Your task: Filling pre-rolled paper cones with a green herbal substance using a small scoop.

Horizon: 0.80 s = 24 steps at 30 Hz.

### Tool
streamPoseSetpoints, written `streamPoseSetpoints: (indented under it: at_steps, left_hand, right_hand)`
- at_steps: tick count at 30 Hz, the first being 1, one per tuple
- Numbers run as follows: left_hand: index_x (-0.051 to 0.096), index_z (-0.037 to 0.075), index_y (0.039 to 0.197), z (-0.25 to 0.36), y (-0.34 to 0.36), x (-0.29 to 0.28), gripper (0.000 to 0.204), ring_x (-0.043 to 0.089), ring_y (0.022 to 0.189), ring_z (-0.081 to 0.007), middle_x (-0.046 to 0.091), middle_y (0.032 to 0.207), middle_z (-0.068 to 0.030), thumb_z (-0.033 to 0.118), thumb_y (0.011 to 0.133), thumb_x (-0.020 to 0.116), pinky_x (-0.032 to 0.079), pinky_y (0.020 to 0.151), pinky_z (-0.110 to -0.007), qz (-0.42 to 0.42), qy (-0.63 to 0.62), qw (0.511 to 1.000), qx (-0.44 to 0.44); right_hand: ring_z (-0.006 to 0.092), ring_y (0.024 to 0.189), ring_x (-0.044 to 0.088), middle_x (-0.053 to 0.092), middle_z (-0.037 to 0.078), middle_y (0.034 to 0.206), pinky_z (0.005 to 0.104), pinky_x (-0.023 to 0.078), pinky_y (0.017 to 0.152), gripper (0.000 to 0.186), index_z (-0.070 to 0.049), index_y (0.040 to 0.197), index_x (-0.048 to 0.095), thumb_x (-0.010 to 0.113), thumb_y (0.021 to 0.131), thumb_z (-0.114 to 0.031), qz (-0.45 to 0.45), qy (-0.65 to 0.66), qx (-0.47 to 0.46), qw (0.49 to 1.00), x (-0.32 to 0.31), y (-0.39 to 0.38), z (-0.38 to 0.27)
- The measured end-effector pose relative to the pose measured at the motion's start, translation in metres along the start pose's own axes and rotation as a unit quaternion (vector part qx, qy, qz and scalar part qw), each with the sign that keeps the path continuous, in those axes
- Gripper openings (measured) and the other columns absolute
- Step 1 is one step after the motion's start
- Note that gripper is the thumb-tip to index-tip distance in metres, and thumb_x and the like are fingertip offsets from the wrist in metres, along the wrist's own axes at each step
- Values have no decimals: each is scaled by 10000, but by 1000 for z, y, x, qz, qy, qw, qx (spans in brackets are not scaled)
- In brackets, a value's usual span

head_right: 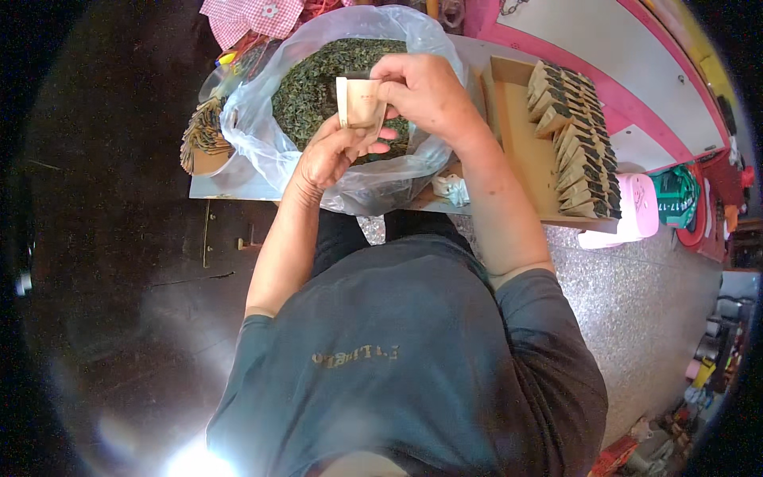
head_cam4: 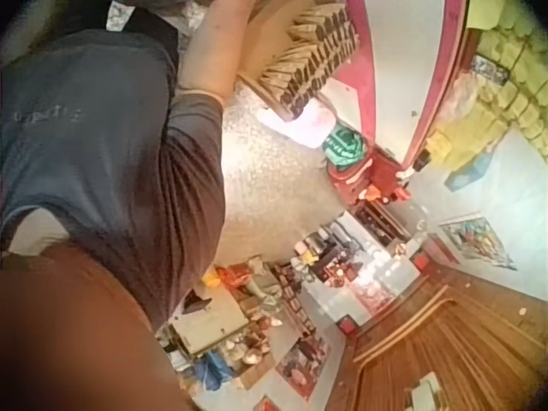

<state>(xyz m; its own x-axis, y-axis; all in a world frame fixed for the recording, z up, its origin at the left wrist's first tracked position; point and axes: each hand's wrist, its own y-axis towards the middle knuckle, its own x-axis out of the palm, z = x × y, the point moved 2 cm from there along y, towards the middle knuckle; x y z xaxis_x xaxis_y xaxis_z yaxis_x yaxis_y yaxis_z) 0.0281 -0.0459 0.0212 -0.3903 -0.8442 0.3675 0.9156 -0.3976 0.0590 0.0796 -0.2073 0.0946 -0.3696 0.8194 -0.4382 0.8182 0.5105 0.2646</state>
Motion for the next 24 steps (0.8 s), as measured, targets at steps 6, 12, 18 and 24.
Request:
streamPoseSetpoints:
  at_steps: [6,12,18,24]
  left_hand:
    - [452,-20,1315,-18,23,25,523,577,1103,-262,555,1264,-144,63,802,507,469,941,-372,12,-36,999,-38]
    - [422,36,1361,-26,66,67,567,490,1186,-212,511,1307,-94,-25,800,484,415,966,-320,-75,105,992,-8]
    - [395,16,1379,-53,137,115,570,522,1144,-203,497,1327,-100,13,828,539,406,988,-329,-115,168,978,-35]
    - [396,11,1378,-107,202,140,563,550,1126,-226,521,1316,-137,59,836,541,450,925,-331,-69,310,947,-50]
  right_hand:
    - [72,611,535,586,39,640,255,435,563,125,12,833,637,627,790,-106,99,-118,-17,988,-19,-38,4]
    - [106,582,520,553,78,619,267,427,550,111,13,809,628,624,787,-95,250,-202,0,947,-82,-107,17]
    - [238,591,595,599,160,671,326,457,580,116,-5,813,637,629,794,-119,303,-361,149,869,-142,-157,81]
    - [410,763,621,626,223,750,479,490,668,156,-41,810,642,583,817,-185,283,-423,250,823,-170,-155,117]
